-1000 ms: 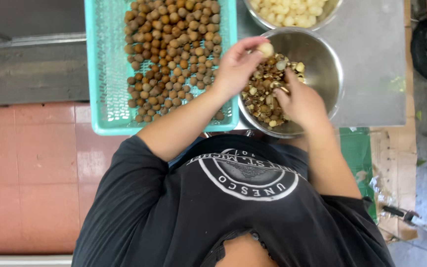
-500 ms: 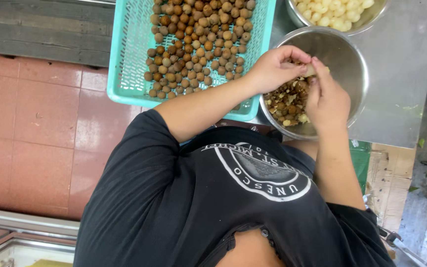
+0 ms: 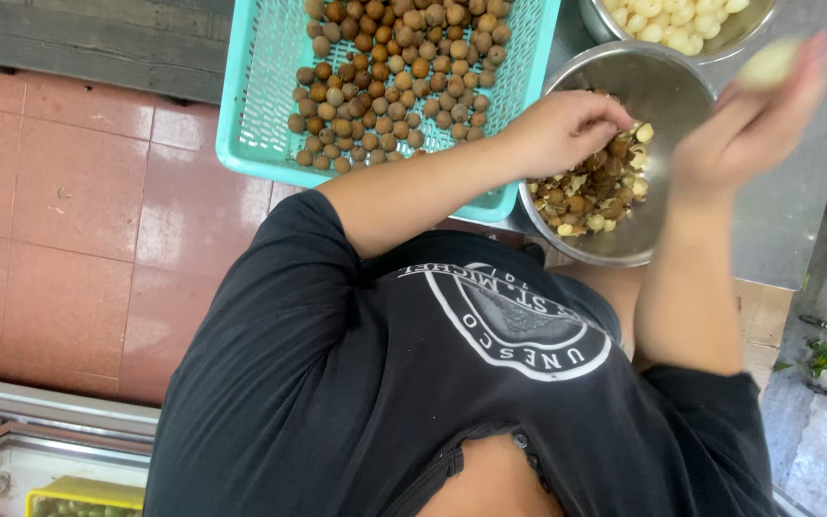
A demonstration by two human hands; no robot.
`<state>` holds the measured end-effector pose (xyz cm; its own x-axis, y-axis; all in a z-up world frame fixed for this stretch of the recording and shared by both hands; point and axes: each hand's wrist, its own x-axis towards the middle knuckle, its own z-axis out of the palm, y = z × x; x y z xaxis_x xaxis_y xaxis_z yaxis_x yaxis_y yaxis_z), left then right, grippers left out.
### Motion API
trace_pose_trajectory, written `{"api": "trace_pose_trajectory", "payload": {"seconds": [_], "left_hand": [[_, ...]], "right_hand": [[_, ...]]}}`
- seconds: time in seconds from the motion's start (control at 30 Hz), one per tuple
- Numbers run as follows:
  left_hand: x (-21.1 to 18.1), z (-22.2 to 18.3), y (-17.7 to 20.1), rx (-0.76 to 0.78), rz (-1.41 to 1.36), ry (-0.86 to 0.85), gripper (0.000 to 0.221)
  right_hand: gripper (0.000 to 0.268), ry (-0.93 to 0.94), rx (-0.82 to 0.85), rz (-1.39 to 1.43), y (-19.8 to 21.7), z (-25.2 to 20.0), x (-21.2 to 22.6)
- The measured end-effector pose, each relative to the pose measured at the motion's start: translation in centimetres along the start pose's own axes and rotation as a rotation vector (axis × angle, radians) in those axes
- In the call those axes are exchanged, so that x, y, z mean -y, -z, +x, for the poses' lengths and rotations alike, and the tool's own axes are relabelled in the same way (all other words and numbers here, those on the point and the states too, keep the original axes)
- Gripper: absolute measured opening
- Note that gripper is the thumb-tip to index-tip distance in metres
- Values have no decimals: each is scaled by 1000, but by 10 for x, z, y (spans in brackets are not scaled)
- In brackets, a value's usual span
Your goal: The person peels brown nuts by hand, separating the shells from the kernels. Shells are placed into a metal bowl, and peeled kernels are placed into a separate bowl. The person handles the nuts one at a time from a green basket.
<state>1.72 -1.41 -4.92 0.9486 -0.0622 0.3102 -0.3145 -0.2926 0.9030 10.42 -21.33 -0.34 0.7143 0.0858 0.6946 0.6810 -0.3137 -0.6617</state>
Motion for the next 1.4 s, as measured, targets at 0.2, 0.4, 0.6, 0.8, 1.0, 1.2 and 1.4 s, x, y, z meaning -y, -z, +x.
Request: {"api": "trace_pose_trajectory", "payload": {"seconds": [0.2, 0.4, 0.6, 0.8, 1.0, 1.2, 1.4], "left_hand": [[-27, -1, 59, 11, 395, -227, 30], [-26, -52, 212, 290, 922, 391, 38], [-16, -125, 252, 706, 1090, 1121, 137], [46, -107, 203, 295, 863, 1046, 137], [93, -61, 219, 130, 787, 477, 98], [89, -50, 251, 305, 918, 565, 63], [74, -58, 256, 332, 980, 552, 32]], "right_hand": [[35, 127, 765, -751, -23, 74, -47], [49, -316, 834, -361, 36, 5, 1], [50, -567, 886, -188, 68, -39, 47], [48, -656, 827, -3, 66, -58, 51], [47, -621, 843, 78, 64, -44, 67], [37, -533, 862, -2, 77, -36, 62], [32, -645, 881, 174, 73, -48, 47]]}}
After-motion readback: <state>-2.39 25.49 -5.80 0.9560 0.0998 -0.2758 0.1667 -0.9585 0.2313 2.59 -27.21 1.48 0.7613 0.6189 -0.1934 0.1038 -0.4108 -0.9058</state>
